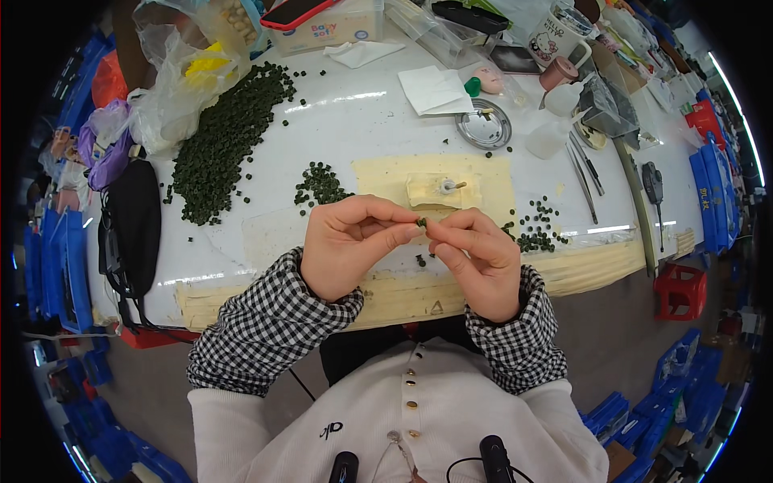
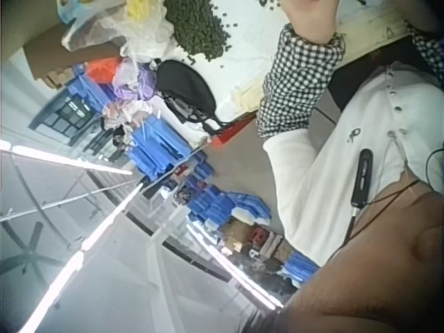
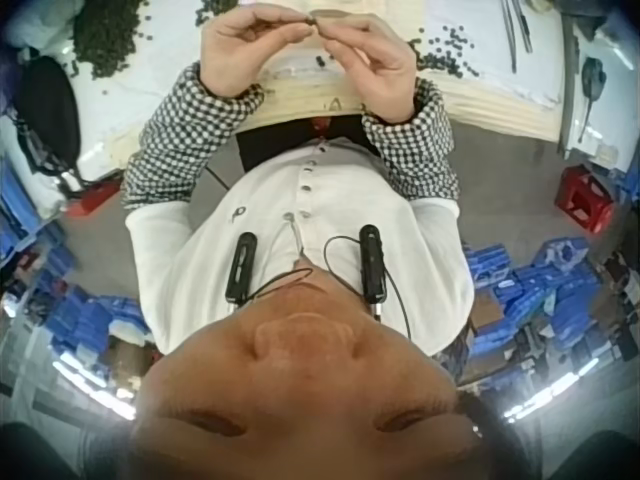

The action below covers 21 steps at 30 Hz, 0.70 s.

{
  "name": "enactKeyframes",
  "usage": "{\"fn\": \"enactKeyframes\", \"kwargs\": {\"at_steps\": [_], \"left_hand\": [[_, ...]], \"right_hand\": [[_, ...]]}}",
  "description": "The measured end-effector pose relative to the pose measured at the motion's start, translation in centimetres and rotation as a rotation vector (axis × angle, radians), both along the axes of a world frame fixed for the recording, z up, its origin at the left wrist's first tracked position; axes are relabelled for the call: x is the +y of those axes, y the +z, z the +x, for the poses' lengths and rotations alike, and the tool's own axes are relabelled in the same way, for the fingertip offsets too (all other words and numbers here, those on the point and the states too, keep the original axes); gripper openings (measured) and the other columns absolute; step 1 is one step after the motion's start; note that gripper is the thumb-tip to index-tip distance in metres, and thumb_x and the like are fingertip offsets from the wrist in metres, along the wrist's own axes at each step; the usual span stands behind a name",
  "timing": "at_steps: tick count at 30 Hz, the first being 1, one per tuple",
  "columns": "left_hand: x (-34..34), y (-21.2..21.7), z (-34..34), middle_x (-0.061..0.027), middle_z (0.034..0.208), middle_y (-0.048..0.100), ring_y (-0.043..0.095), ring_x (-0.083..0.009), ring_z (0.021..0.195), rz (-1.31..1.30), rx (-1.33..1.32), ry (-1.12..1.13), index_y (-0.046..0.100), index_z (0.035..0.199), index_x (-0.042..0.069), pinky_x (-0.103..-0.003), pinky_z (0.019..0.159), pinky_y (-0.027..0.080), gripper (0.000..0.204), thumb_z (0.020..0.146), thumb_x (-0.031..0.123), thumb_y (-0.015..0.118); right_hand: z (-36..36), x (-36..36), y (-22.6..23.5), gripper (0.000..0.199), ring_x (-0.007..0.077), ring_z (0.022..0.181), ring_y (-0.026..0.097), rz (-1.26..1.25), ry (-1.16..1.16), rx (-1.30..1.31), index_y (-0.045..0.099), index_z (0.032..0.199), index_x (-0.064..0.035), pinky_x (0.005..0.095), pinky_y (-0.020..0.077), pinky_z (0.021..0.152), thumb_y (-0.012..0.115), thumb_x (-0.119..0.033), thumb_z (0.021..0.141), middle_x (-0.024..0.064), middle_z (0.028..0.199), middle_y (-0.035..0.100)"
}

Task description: Sorting small green and black components and placing them onto an assembly block.

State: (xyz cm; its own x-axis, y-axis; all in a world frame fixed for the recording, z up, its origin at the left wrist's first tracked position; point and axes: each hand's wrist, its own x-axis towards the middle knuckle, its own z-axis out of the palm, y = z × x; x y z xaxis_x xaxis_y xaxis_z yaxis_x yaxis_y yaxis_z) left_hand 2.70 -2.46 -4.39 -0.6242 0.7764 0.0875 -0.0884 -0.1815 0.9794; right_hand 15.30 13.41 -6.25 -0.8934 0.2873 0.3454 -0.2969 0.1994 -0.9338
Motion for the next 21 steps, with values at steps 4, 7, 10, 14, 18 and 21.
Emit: {"fn": "enactKeyframes", "kwargs": {"at_steps": [4,7,10,14,18,21], "left_hand": [[0.02,0.18,-0.06,-0.0121,0.096,0.070,0.067,-0.0160,0.087,-0.018,0.250,0.034,0.070,0.100,-0.003,-0.026,0.080,0.054,0.016,0.084,-0.006,0.067],[-0.06,0.54,-0.35,-0.0128,0.094,0.070,0.067,-0.0166,0.087,-0.046,0.441,0.034,0.070,0.101,-0.002,-0.027,0.077,0.053,0.018,0.084,-0.006,0.068],[-0.16,0.55,-0.43,-0.0134,0.096,0.069,0.066,-0.0169,0.088,-0.056,0.516,0.018,0.070,0.101,-0.003,-0.027,0.078,0.053,0.020,0.083,-0.010,0.067],[-0.17,0.20,-0.33,-0.0130,0.092,0.070,0.067,-0.0164,0.085,-0.048,0.299,-0.011,0.070,0.101,-0.002,-0.027,0.078,0.053,0.017,0.084,-0.005,0.067],[-0.13,0.19,-0.11,-0.0133,0.092,0.070,0.067,-0.0163,0.086,-0.054,0.198,-0.005,0.071,0.100,-0.002,-0.027,0.078,0.054,0.017,0.084,-0.005,0.067],[-0.15,0.15,-0.12,-0.0133,0.092,0.071,0.068,-0.0161,0.085,-0.061,0.238,-0.004,0.071,0.100,-0.002,-0.027,0.078,0.054,0.016,0.084,-0.005,0.067]], "right_hand": [[-0.08,-0.12,0.13,0.029,0.0145,0.084,0.060,-0.007,-0.008,0.013,0.069,0.112,-0.0001,0.0234,0.0485,0.073,0.065,0.006,0.084,0.0088,0.096,0.064],[-0.09,-0.08,0.18,0.029,0.0135,0.083,0.060,0.022,-0.012,0.019,0.069,0.112,0.0000,0.0229,0.0482,0.072,0.065,0.007,0.084,0.0085,0.096,0.064],[0.00,0.17,0.15,0.029,0.0131,0.079,0.060,0.056,0.008,0.015,0.069,0.112,-0.0004,0.0226,0.0480,0.069,0.065,0.007,0.084,0.0084,0.094,0.064],[0.07,0.17,0.29,0.030,0.0134,0.076,0.060,0.148,-0.016,0.026,0.070,0.112,-0.0014,0.0228,0.0481,0.066,0.067,0.006,0.083,0.0081,0.091,0.064],[-0.03,0.10,0.40,0.031,0.0150,0.075,0.060,0.233,-0.050,0.067,0.070,0.112,-0.0021,0.0235,0.0484,0.065,0.070,0.005,0.081,0.0081,0.089,0.065],[-0.05,0.02,0.50,0.031,0.0161,0.074,0.060,0.266,-0.062,0.087,0.070,0.111,-0.0021,0.0240,0.0483,0.064,0.070,0.005,0.081,0.0081,0.087,0.065]]}}
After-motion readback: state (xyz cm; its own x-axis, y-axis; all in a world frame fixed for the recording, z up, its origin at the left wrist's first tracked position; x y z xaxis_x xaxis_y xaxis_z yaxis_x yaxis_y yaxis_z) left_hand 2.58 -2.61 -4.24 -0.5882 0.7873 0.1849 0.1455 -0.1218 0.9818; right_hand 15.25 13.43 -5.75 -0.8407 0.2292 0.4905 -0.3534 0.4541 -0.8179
